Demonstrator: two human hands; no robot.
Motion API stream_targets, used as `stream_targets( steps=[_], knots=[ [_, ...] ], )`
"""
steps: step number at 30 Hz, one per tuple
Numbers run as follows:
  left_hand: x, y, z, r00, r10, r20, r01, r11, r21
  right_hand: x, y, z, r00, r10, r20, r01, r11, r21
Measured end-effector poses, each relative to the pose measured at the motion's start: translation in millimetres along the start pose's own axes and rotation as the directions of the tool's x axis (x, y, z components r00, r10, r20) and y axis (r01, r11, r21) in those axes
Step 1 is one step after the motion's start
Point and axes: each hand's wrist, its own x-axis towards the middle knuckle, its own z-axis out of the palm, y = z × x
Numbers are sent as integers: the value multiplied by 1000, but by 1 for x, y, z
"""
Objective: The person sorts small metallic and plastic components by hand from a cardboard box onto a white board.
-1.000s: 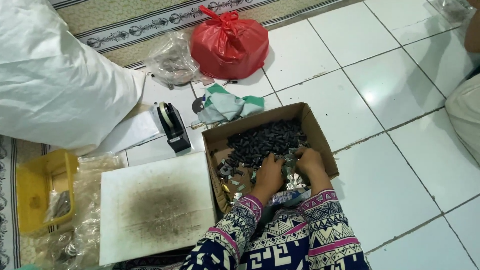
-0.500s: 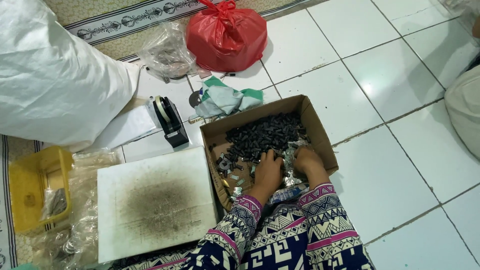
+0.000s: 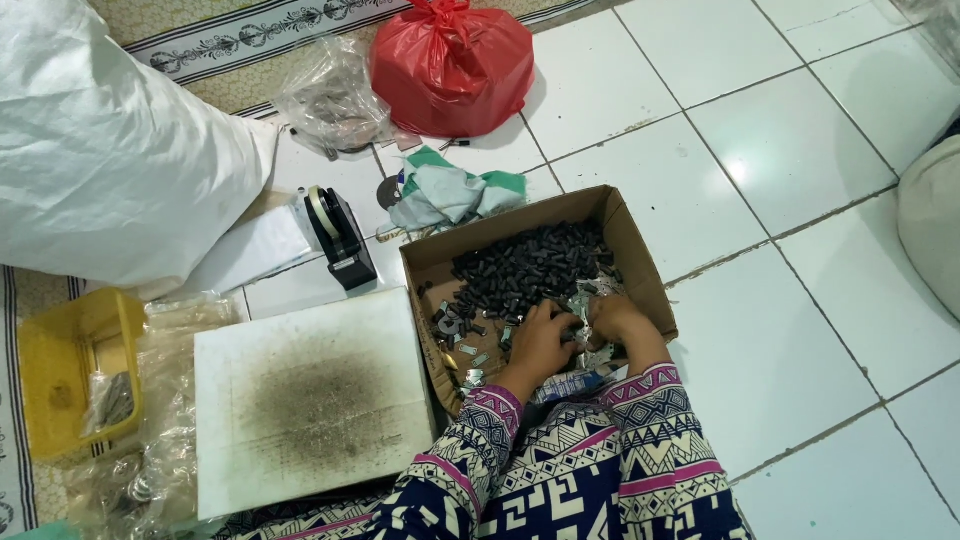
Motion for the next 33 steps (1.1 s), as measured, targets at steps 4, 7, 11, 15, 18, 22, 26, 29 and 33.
stream_targets(
  steps=[4,7,11,15,18,22,26,29,33],
  knots=[
    [0,1,0,1000,-11,-13,10,999,-54,-19,-2,-15,997,46,-69,-37,992,123],
    [-1,4,-4,999,-38,-26,34,988,-150,3,14,-12,991,37,-127,-19,990,142],
    [4,-1,0,995,-97,31,102,957,-272,-2,16,-12,983,-13,-181,64,958,281],
    [7,-7,11,973,-228,27,212,851,-481,-9,17,-12,971,-141,-195,189,949,252],
    [18,-23,20,965,-257,-51,188,814,-549,-38,-13,-27,967,-159,-197,224,900,373],
    [16,-30,6,939,-333,-80,217,760,-612,-38,-23,-24,962,-189,-195,270,742,614],
    [1,-23,-32,903,-423,-76,219,607,-764,-30,-29,-9,917,-312,-249,387,537,750],
    [-24,-21,-68,894,-432,-117,199,619,-759,-44,-50,0,896,-348,-275,423,483,767],
    [-77,-19,-120,867,-460,-188,190,657,-730,-64,-90,27,888,-397,-233,407,443,799]
  ],
)
